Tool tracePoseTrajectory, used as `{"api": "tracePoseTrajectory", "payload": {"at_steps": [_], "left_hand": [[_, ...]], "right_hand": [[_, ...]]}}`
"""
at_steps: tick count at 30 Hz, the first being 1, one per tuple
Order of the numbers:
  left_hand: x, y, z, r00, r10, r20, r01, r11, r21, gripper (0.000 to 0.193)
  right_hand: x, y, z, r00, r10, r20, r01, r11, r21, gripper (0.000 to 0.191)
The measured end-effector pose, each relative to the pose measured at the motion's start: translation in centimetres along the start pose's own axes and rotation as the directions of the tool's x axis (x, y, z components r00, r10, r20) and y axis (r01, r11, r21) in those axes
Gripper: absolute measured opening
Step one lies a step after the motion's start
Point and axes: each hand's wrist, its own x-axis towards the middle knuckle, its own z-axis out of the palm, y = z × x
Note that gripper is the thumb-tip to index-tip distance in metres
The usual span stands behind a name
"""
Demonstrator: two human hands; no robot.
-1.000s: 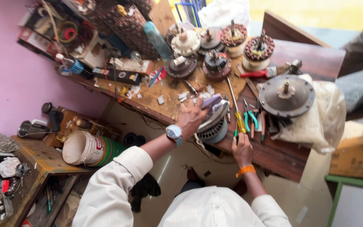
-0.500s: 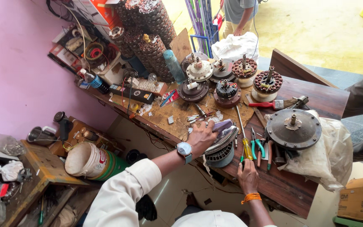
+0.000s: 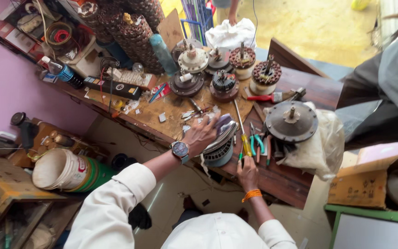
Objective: The person disassembles a purple electric iron on a cluttered workbench. They use pliers and a screwdriver to remove screws and separate the iron's casing, exposing the internal components and wiring. The person then handles the power cord and plug.
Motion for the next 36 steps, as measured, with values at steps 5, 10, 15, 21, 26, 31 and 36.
{"api": "tracePoseTrajectory", "payload": {"at_steps": [5,10,15,21,26,31,36], "left_hand": [[-0.4,1.5,-2.3,0.999,-0.021,0.024,0.02,0.998,0.052,0.01],[-3.4,-0.1,-3.9,0.812,-0.502,0.298,0.579,0.63,-0.518,0.022],[-8.9,-2.6,-6.1,0.585,-0.398,0.706,0.373,-0.641,-0.671,0.019],[-15.6,0.5,-5.4,0.584,-0.517,0.625,-0.016,-0.778,-0.629,0.013],[-20.9,2.4,-2.8,0.448,-0.531,0.719,-0.074,-0.824,-0.562,0.021],[-23.1,3.4,1.8,0.333,-0.498,0.801,-0.144,-0.866,-0.479,0.041],[-21.0,2.9,0.9,0.236,-0.778,0.582,0.449,-0.444,-0.776,0.042]], "right_hand": [[-1.2,0.9,1.1,0.996,-0.076,-0.044,0.074,0.996,-0.046,0.026],[-1.8,2.2,2.2,0.984,0.103,0.144,-0.09,0.992,-0.091,0.048],[-0.5,1.9,2.6,0.943,0.169,0.286,-0.095,0.962,-0.256,0.032],[-0.6,-1.9,-6.5,0.758,0.458,0.463,-0.647,0.616,0.449,0.032],[-0.4,-8.6,-13.9,0.954,0.146,0.263,-0.257,0.851,0.458,0.026],[3.8,-14.4,-11.4,0.962,-0.239,0.133,0.22,0.965,0.144,0.028],[4.3,-15.7,-10.7,0.97,-0.198,0.144,0.179,0.974,0.137,0.022]]}}
